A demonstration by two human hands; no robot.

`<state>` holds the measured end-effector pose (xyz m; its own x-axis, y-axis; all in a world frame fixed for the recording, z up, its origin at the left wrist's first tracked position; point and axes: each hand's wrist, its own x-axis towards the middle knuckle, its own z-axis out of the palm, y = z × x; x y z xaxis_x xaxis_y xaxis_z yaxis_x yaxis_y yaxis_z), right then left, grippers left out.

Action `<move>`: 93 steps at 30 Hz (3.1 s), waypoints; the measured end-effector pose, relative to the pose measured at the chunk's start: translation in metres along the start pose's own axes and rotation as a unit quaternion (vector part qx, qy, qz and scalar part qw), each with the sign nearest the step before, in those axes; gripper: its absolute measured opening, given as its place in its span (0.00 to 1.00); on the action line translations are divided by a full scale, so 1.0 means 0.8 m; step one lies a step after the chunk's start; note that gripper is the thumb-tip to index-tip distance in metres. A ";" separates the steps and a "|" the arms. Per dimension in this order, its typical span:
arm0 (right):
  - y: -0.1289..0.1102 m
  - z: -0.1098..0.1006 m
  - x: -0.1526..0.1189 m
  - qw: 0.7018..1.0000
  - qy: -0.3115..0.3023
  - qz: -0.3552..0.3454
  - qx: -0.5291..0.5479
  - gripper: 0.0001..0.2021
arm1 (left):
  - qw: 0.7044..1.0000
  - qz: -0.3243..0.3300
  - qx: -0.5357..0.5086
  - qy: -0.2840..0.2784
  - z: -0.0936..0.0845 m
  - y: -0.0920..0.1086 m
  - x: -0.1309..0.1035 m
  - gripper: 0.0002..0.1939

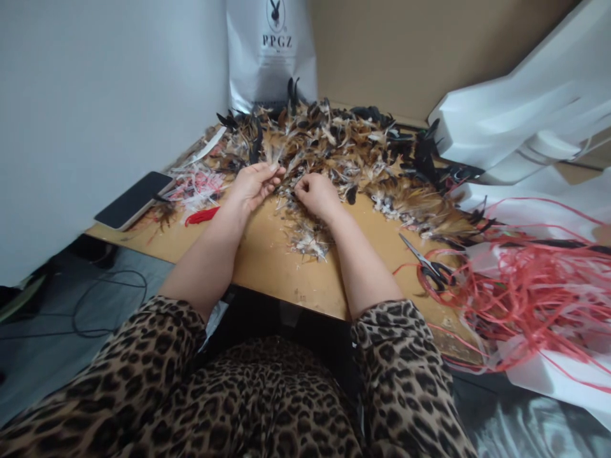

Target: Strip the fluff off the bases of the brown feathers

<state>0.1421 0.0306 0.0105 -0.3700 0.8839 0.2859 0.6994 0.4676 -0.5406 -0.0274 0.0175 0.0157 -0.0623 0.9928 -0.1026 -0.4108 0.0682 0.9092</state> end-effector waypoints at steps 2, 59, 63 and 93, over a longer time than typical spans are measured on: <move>0.002 -0.013 0.001 0.999 -0.004 -0.003 0.049 0.05 | 1.000 -0.003 0.006 0.002 -0.001 0.000 0.001 0.06; 0.007 -0.052 0.001 0.974 0.162 -0.161 -0.012 0.06 | 0.966 -0.155 -0.110 -0.173 -0.009 0.004 -0.005 0.06; 0.008 -0.047 0.003 0.976 0.163 -0.145 -0.024 0.06 | 0.971 -0.149 -0.090 -0.165 -0.007 0.003 -0.006 0.06; -0.020 -0.006 0.008 0.864 0.106 0.159 0.465 0.18 | 0.990 -0.076 -0.045 -0.107 0.009 -0.014 -0.001 0.04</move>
<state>0.1318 0.0284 0.0249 -0.0597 0.9940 0.0916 -0.0858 0.0863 -0.9926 -0.0162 0.0167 0.0086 0.1971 0.9705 -0.1385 -0.4809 0.2188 0.8490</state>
